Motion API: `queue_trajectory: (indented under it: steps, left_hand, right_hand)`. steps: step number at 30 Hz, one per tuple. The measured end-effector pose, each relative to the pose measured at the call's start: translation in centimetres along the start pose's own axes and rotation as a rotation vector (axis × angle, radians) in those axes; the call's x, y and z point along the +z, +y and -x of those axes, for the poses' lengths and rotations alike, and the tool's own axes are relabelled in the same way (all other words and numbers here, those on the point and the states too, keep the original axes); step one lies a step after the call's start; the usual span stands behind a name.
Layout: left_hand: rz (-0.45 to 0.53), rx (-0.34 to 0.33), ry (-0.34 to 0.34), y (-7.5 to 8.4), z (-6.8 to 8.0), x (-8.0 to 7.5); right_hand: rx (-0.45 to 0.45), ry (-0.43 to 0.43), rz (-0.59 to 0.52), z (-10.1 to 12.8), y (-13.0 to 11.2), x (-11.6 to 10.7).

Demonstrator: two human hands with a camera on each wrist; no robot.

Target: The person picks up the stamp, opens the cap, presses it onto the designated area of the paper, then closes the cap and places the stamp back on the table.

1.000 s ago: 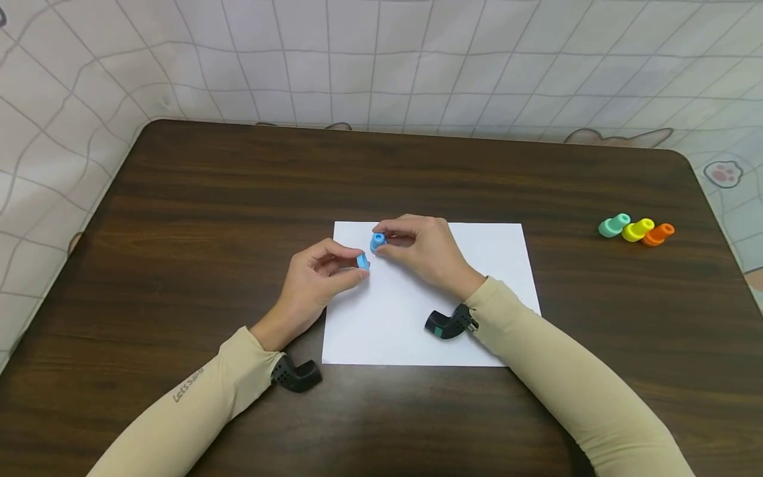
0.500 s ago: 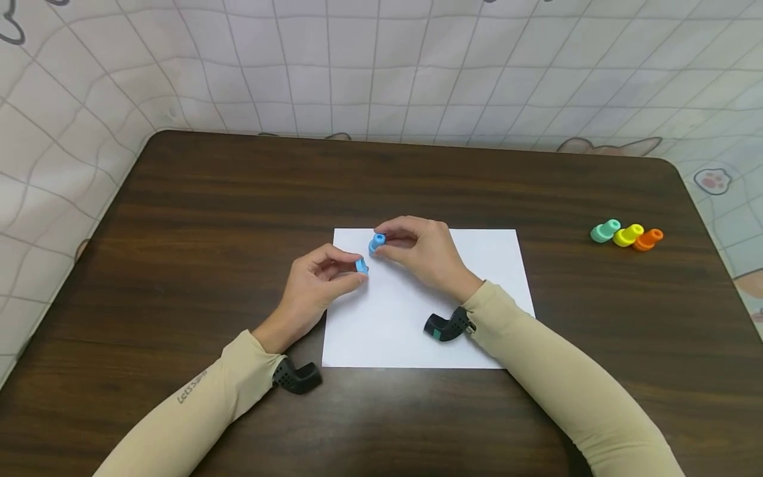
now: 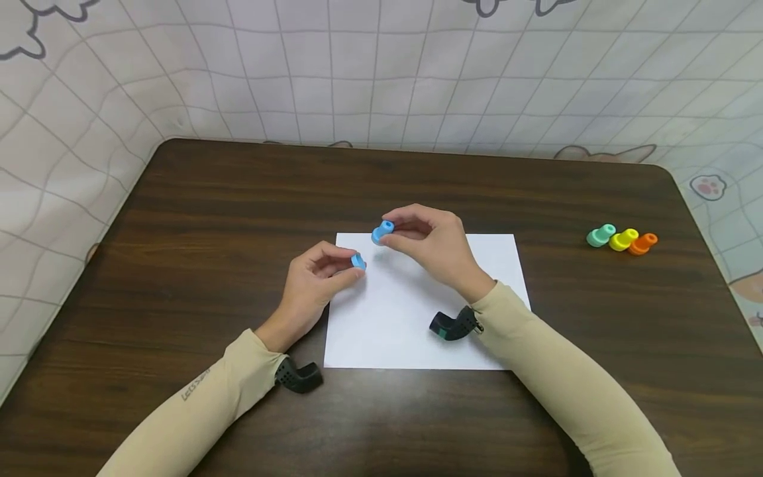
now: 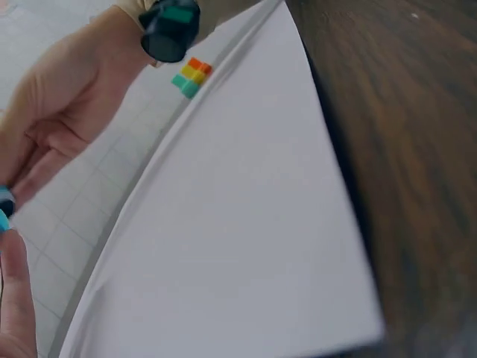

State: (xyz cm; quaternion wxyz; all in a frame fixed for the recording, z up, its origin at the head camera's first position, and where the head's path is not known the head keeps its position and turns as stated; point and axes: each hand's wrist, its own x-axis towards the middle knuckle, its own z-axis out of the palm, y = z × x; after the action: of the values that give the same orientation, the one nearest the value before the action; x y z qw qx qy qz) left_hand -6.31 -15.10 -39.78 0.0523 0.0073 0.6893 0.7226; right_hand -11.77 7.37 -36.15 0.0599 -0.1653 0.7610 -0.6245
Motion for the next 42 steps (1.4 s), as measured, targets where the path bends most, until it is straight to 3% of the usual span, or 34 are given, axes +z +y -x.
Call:
queue_trajectory:
  steps: [7, 13, 32, 42]
  left_hand:
    - [0.082, 0.053, -0.022, 0.6, -0.5, 0.6]
    - [0.096, 0.106, -0.054, 1.4, -0.8, 0.9]
    - [0.112, 0.188, -0.102, 2.5, -0.9, 1.2]
    - [0.14, 0.181, -0.065, 2.1, -0.6, 0.9]
  right_hand:
    - [0.063, -0.011, -0.148, 0.9, -1.1, 0.3]
    - [0.078, 0.018, -0.223, 1.6, -1.6, 0.7]
    - [0.04, -0.01, -0.283, 2.2, -2.0, 1.0]
    - [0.046, -0.001, -0.273, 2.2, -1.7, 1.8]
